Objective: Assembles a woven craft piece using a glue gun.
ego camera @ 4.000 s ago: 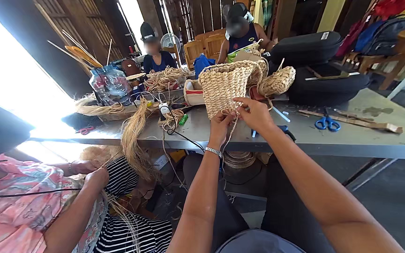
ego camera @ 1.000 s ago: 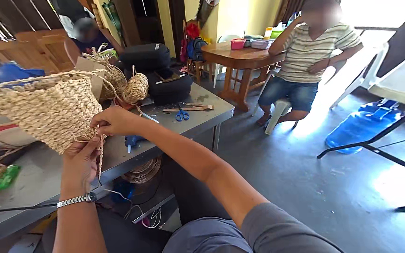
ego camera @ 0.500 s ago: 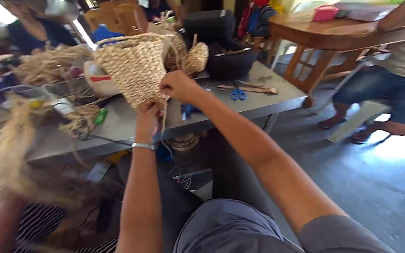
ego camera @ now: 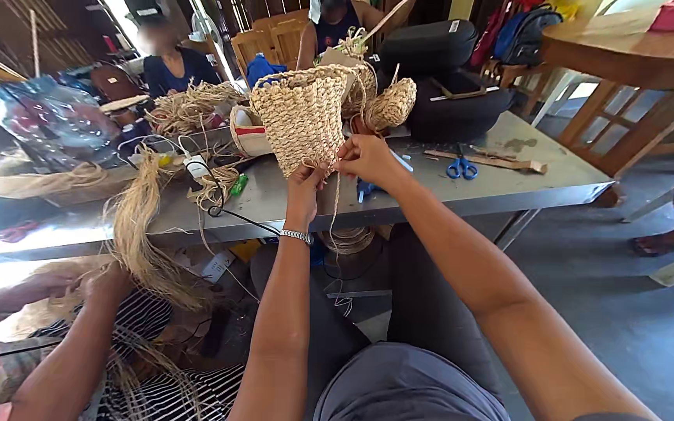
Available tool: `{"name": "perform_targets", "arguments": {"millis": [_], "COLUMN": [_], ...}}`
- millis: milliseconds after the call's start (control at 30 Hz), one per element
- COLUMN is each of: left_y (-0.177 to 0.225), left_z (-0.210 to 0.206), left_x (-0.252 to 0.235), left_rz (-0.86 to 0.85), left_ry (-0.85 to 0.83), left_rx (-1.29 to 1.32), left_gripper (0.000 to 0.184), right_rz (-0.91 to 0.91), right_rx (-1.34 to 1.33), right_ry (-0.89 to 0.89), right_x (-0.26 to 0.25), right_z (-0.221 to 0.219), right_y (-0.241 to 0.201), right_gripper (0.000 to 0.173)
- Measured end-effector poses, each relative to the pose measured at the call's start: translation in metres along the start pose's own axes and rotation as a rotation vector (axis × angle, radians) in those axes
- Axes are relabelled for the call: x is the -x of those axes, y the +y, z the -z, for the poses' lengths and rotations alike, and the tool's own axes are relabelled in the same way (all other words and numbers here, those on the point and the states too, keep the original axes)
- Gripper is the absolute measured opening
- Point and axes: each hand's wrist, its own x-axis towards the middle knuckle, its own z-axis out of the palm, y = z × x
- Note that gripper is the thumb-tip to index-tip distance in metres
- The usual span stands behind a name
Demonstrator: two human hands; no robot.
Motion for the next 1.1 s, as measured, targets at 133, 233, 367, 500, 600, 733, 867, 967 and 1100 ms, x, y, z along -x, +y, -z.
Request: {"name": "perform_targets", "arguments": {"millis": [133, 233, 367, 500, 600, 733, 867, 967, 1100], "left_y": [-0.001, 0.001, 0.001, 0.000, 0.001, 0.000, -0.001, 0.001, 0.001], "left_z": [0.001, -0.001, 0.000, 0.000, 0.000, 0.001, 0.002, 0.002, 0.001], "left_x": [0.000, 0.000, 0.000, 0.000, 0.000, 0.000, 0.000, 0.000, 0.000], "left_rz": [0.010, 0.040, 0.056, 0.061, 0.073, 0.078, 0.080, 0.090, 0.107], "left_ry": [-0.028, -0.038, -0.033, -0.039, -0.036, -0.057, -0.078, -0.076, -0.049], "left_rx": [-0.013, -0.015, -0.008, -0.002, 0.006, 0.001, -0.002, 0.003, 0.037], "left_gripper": [0.005, 0.005, 0.004, 0.005, 0.006, 0.005, 0.005, 0.003, 0.003], "right_rz": [-0.069, -0.040, 0.011, 0.023, 0.007, -0.020, -0.012, -0.020, 0.036], "right_rx": [-0.069, -0.082, -0.041, -0.052, -0.071, -0.220, -0.417, -0.445, -0.415], "right_ry": [0.036, 0.091, 0.099, 0.100, 0.077, -0.022, -0.135, -0.105, -0.049], "right_x": [-0.002, -0.005, -0.010, -0.009, -0.011, -0.015, -0.015, -0.012, -0.010], "right_z": [-0.002, -0.002, -0.005, -0.008, -0.010, -0.008, -0.002, -0.003, -0.009], "right_y": [0.002, 0.001, 0.004, 0.001, 0.002, 0.006, 0.008, 0.007, 0.010], "right_gripper": [0.026, 0.024, 0.026, 0.034, 0.040, 0.051, 0.048, 0.046, 0.047]}}
